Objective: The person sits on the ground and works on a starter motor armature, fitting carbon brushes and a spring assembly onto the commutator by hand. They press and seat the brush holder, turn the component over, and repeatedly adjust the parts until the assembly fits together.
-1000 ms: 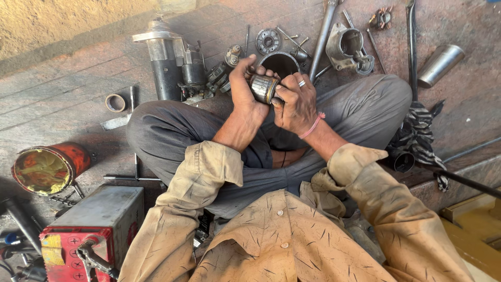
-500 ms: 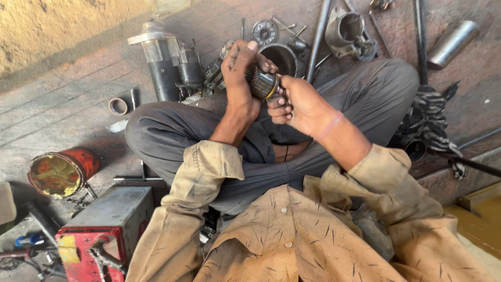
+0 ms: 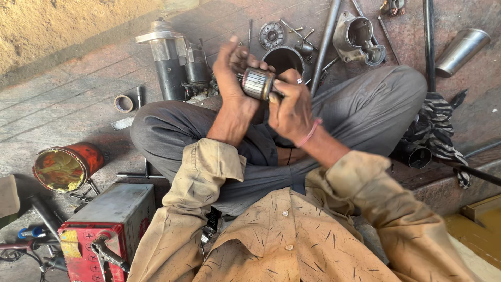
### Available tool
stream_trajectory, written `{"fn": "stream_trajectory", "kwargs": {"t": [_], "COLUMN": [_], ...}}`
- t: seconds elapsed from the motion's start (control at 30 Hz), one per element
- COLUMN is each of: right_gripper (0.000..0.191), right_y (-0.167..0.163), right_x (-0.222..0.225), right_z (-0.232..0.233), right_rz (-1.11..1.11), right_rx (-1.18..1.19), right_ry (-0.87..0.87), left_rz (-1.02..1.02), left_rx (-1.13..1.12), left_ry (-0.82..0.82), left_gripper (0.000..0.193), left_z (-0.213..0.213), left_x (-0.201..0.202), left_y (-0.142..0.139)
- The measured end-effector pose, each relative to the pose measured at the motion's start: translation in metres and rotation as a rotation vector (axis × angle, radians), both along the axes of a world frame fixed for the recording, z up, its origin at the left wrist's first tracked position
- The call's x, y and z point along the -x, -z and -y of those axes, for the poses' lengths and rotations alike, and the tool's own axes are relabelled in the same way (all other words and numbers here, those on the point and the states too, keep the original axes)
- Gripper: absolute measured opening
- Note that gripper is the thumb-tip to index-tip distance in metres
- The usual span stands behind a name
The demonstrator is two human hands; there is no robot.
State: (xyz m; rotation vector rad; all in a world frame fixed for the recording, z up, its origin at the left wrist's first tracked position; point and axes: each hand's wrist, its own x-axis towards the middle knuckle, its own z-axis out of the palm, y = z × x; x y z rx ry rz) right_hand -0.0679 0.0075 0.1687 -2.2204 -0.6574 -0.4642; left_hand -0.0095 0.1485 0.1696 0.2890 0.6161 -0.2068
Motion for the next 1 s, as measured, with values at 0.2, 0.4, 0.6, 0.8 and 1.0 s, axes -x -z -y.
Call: {"fn": "stream_trajectory", "kwargs": {"t": [0.2, 0.4, 0.6, 0.8, 1.0], "right_gripper": [0.019, 0.017, 0.014, 0.017, 0.035], "right_y": [0.019, -0.004, -0.032, -0.022, -0.002], "right_x": [-0.005, -0.012, -0.03, -0.003, -0.044], "right_z": [0.005, -0.014, 0.015, -0.02, 0.019], "right_rz": [-0.121, -1.425, -1.71, -0.211, 0.194], "right_rx": [-0.046, -1.067, -1.278, -0.115, 0.152], "right_ry": [0.038, 0.288, 0.053, 0.088, -0.353], "left_rz": [-0.052, 0.183, 0.406, 0.09, -0.086], "left_rx": [0.057, -0.186, -0.153, 0.164, 0.272], "left_ry": [0.002, -0.02, 0.081, -0.032, -0.026], "left_gripper": [0.027, 0.032, 0.044, 0.04, 0.037], "left_z": [0.002, -0.004, -0.002, -0.001, 0.0], "left_x": [0.001, 0.001, 0.0, -0.007, 0.003], "left_y": [0.002, -0.012, -0.03, -0.02, -0.006]}}
